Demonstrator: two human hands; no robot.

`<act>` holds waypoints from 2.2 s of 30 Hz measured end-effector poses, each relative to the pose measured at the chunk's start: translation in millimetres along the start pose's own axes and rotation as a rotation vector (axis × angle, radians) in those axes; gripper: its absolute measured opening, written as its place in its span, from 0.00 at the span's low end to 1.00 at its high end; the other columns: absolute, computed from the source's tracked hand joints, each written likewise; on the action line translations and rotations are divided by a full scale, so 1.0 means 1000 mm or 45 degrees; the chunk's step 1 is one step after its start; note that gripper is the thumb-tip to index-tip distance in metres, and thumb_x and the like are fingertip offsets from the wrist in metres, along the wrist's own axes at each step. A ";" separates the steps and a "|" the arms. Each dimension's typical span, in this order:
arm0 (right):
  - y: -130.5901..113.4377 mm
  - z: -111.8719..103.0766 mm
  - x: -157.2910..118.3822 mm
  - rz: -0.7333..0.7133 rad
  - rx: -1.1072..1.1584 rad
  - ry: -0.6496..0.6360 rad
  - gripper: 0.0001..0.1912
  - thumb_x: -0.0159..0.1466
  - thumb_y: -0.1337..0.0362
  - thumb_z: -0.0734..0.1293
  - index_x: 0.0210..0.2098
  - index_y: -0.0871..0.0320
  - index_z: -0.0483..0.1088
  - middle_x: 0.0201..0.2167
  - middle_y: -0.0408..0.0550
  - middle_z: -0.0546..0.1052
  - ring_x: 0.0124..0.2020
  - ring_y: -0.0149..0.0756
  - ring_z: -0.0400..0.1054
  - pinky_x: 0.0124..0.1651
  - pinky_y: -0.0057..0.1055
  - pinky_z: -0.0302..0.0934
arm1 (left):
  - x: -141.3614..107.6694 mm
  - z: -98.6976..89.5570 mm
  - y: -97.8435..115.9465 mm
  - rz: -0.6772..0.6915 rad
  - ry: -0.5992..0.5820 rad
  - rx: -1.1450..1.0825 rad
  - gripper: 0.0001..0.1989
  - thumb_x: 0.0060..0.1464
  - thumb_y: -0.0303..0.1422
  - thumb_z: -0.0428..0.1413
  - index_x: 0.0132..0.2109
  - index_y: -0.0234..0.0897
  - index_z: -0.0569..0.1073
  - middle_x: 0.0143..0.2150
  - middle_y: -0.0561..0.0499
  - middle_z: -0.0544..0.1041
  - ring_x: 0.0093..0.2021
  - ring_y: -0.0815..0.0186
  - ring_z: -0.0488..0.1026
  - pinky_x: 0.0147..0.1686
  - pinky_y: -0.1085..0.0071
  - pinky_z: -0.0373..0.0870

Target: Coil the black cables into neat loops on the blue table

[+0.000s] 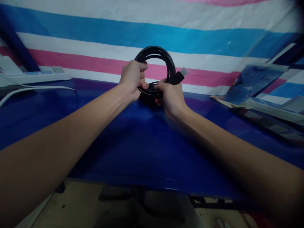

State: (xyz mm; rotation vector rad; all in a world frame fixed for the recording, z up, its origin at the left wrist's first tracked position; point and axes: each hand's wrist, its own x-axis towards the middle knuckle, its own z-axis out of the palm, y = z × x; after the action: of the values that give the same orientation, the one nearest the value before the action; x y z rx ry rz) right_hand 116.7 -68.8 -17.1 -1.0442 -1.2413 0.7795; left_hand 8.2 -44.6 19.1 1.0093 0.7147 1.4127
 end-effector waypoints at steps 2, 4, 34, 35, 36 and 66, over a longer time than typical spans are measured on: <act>-0.005 -0.001 0.000 -0.076 -0.163 -0.017 0.05 0.49 0.71 0.61 0.21 0.57 0.59 0.15 0.40 0.60 0.15 0.26 0.56 0.16 0.27 0.48 | 0.007 -0.009 -0.001 0.052 0.031 0.123 0.10 0.43 0.19 0.51 0.23 0.40 0.63 0.11 0.62 0.49 0.11 0.78 0.46 0.13 0.79 0.51; -0.010 -0.006 0.003 -0.116 -0.311 -0.059 0.05 0.48 0.74 0.61 0.20 0.58 0.60 0.15 0.41 0.61 0.15 0.25 0.54 0.16 0.26 0.47 | 0.010 -0.016 0.001 0.039 -0.041 0.228 0.10 0.40 0.19 0.54 0.23 0.39 0.64 0.12 0.61 0.52 0.12 0.79 0.49 0.12 0.80 0.50; -0.020 -0.024 0.006 0.134 0.104 -0.363 0.06 0.54 0.76 0.62 0.24 0.62 0.66 0.15 0.40 0.63 0.18 0.23 0.57 0.24 0.23 0.53 | 0.004 -0.018 0.009 -0.314 -0.679 0.227 0.09 0.49 0.22 0.50 0.23 0.35 0.63 0.11 0.63 0.46 0.10 0.81 0.41 0.12 0.80 0.46; -0.021 -0.025 0.006 0.119 0.157 -0.373 0.06 0.54 0.77 0.61 0.25 0.61 0.66 0.14 0.39 0.62 0.17 0.23 0.56 0.24 0.22 0.53 | 0.000 -0.017 0.016 -0.301 -0.697 0.201 0.09 0.49 0.22 0.50 0.23 0.35 0.63 0.11 0.63 0.45 0.09 0.81 0.41 0.12 0.80 0.47; -0.022 -0.026 0.007 0.110 0.199 -0.389 0.06 0.55 0.76 0.61 0.27 0.61 0.66 0.14 0.38 0.61 0.17 0.23 0.56 0.24 0.22 0.53 | -0.004 -0.015 0.022 -0.293 -0.713 0.183 0.09 0.50 0.23 0.50 0.23 0.36 0.62 0.11 0.63 0.45 0.09 0.81 0.42 0.13 0.80 0.48; -0.022 -0.028 0.017 -0.412 -0.333 0.074 0.08 0.51 0.74 0.62 0.19 0.58 0.61 0.16 0.40 0.61 0.18 0.25 0.55 0.21 0.27 0.48 | -0.027 0.008 0.019 -0.139 -0.522 0.465 0.19 0.52 0.29 0.52 0.20 0.38 0.51 0.11 0.62 0.45 0.09 0.81 0.43 0.12 0.82 0.47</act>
State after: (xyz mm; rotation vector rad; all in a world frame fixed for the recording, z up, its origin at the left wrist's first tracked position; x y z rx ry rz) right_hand 145.9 -67.2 9.7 -1.0309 -1.4431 0.3422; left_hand 4.6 -74.1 35.0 1.4689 0.7196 0.9533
